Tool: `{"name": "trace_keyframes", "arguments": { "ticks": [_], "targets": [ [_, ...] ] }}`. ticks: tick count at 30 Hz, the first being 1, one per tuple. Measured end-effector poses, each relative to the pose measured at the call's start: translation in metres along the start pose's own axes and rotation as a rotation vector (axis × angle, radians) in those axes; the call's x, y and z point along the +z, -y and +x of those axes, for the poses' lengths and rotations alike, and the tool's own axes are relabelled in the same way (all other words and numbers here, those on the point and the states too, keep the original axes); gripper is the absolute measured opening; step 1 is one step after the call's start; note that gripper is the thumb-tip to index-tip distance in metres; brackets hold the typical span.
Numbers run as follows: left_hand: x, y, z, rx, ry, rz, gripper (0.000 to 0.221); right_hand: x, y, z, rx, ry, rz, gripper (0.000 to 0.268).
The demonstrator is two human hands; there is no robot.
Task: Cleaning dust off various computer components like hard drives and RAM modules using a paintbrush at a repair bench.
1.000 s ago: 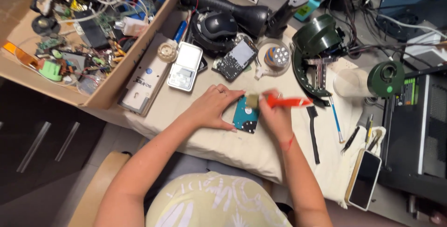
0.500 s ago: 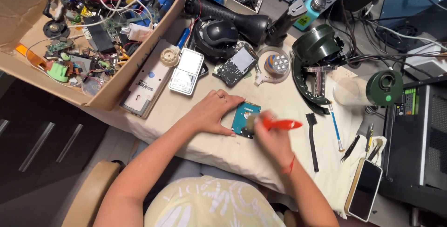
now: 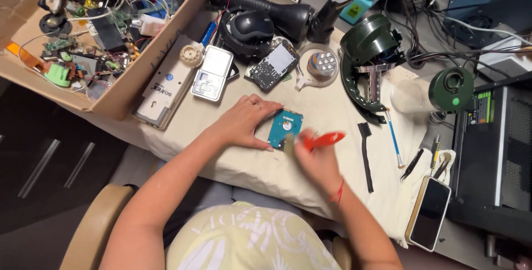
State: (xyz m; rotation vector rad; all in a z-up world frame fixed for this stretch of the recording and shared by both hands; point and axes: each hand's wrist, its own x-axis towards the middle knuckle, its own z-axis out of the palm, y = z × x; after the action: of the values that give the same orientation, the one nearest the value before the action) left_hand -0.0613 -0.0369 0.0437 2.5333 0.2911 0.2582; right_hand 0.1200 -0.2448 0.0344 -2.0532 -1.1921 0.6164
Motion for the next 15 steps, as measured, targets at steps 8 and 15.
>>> {"name": "trace_keyframes", "arguments": {
  "ticks": [8,15],
  "targets": [
    [0.001,-0.001,0.002,-0.054,0.037,-0.033,0.114,-0.019,-0.005,0.051,-0.234,-0.241,0.011,0.010],
    [-0.001,-0.034,0.016,-0.103,0.098,0.196,0.136,-0.018,-0.020,0.052,-0.361,-0.543,-0.094,0.017]
  ]
}}
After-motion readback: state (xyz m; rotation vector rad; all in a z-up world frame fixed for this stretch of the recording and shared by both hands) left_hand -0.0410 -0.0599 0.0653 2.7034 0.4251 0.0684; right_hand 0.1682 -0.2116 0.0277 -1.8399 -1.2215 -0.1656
